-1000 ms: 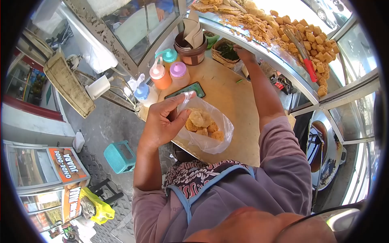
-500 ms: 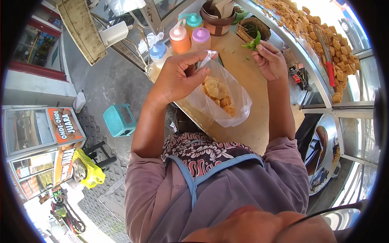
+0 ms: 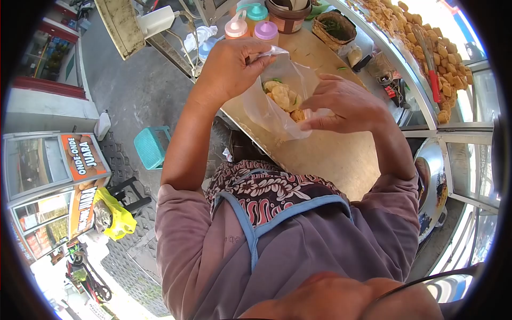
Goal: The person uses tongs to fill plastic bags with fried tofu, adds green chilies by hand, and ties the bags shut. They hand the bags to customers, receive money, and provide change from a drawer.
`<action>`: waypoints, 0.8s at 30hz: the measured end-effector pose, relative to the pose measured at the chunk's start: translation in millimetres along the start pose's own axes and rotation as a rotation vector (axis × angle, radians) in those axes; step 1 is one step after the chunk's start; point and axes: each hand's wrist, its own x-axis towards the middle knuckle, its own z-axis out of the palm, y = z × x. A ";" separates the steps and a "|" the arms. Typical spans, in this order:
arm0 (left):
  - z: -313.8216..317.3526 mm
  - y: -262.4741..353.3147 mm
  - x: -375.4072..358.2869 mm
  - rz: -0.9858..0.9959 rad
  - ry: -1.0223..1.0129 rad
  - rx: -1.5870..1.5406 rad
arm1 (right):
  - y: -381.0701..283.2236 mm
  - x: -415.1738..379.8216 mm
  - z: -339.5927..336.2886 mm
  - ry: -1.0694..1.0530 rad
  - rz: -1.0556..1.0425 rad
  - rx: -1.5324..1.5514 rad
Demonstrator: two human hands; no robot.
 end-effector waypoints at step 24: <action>78.3 53.9 -18.1 0.112 -0.275 -0.243 | 56.3 -19.7 63.8 0.496 0.150 1.607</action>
